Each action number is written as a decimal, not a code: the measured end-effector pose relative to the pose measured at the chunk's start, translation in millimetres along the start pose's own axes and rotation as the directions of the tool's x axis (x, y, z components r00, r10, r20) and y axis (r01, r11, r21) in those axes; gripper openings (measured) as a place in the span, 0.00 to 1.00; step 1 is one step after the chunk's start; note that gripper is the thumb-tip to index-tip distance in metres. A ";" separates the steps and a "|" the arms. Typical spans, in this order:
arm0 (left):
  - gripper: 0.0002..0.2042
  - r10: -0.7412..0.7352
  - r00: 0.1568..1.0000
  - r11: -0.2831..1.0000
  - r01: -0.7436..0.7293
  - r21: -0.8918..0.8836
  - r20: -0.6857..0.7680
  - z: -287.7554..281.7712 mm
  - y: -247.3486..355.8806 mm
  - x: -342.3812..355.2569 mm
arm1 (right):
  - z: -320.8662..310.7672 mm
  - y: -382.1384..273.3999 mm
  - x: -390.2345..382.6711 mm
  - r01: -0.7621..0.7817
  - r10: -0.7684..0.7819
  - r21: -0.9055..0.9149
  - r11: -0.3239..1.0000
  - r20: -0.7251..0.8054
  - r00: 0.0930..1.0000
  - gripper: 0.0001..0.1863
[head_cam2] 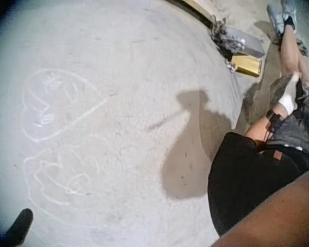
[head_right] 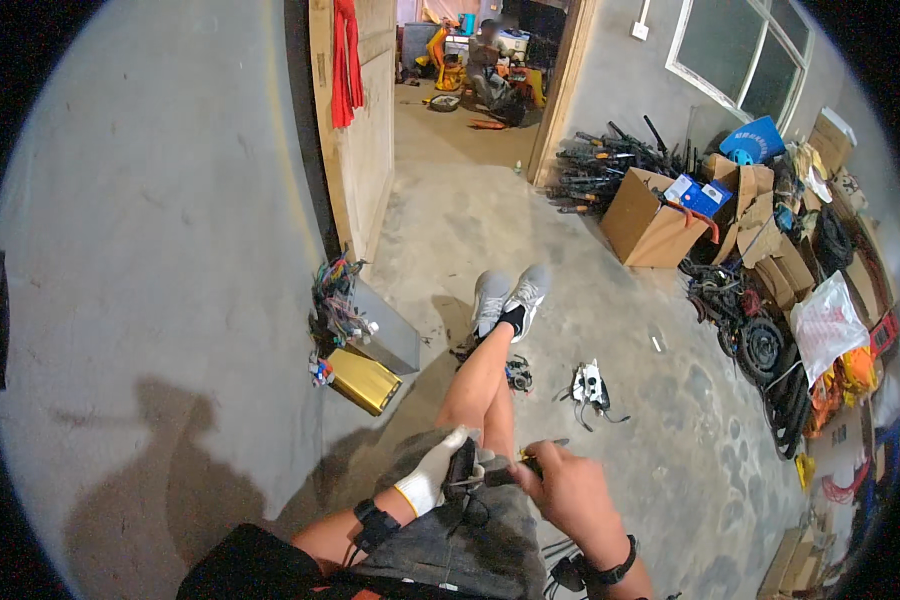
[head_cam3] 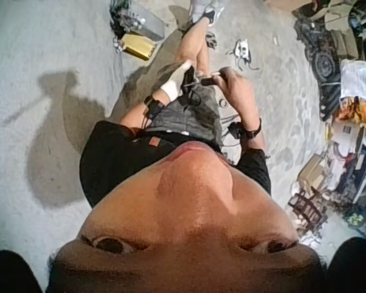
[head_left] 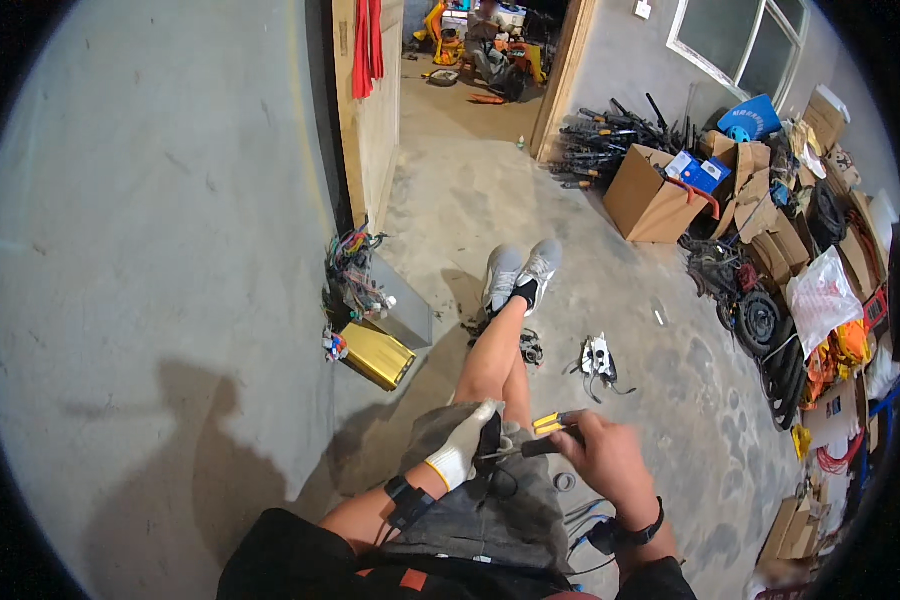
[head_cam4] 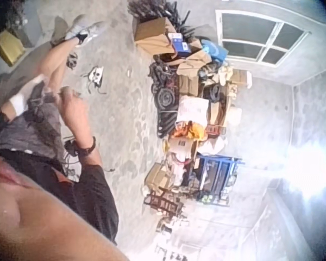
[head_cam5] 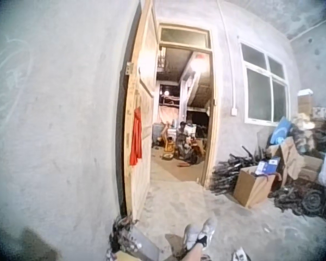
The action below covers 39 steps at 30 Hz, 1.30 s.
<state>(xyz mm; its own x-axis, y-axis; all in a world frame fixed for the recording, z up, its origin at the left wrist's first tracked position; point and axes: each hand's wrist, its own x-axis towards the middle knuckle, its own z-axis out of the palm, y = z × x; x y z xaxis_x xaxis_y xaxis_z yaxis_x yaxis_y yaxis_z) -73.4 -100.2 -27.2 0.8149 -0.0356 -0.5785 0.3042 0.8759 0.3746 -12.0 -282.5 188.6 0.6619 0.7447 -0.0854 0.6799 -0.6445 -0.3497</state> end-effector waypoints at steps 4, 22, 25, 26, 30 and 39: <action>0.19 -0.024 0.997 0.999 0.026 -0.031 0.069 -3.7 2.6 -2.0 | -6.9 -8.4 -6.5 0.246 -0.221 0.385 0.889 -0.109 0.969 0.20; 0.19 0.014 0.996 1.000 -0.012 -0.028 0.088 -8.0 3.1 -0.4 | -1.0 5.5 3.5 -0.010 0.012 0.024 1.000 -0.057 0.998 0.29; 0.19 0.007 0.992 0.996 0.005 -0.095 0.125 -9.2 -0.8 0.5 | -7.2 3.4 2.0 0.069 -0.067 0.126 0.990 -0.018 0.998 0.25; 0.19 0.003 0.993 0.995 0.008 -0.095 0.122 -6.8 0.4 -2.3 | -6.9 3.7 1.1 0.211 -0.206 0.192 0.958 -0.045 0.978 0.24; 0.18 -0.029 0.994 0.999 0.032 -0.027 0.108 2.3 2.9 -4.9 | -7.4 0.6 -1.0 0.281 -0.268 0.336 0.899 -0.086 0.960 0.26; 0.18 0.009 0.997 0.996 -0.002 -0.094 0.075 8.3 11.6 -8.5 | -13.4 -1.6 5.4 0.382 -0.362 0.381 0.842 -0.124 0.924 0.26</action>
<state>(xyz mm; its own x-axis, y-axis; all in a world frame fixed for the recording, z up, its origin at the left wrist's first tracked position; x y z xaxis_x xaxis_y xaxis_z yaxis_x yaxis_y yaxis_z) -72.7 -93.8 -11.9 0.8524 -0.0632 -0.5190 0.2546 0.9173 0.3063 -5.2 -279.7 201.2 0.4042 0.8999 0.1638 0.7051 -0.1924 -0.6825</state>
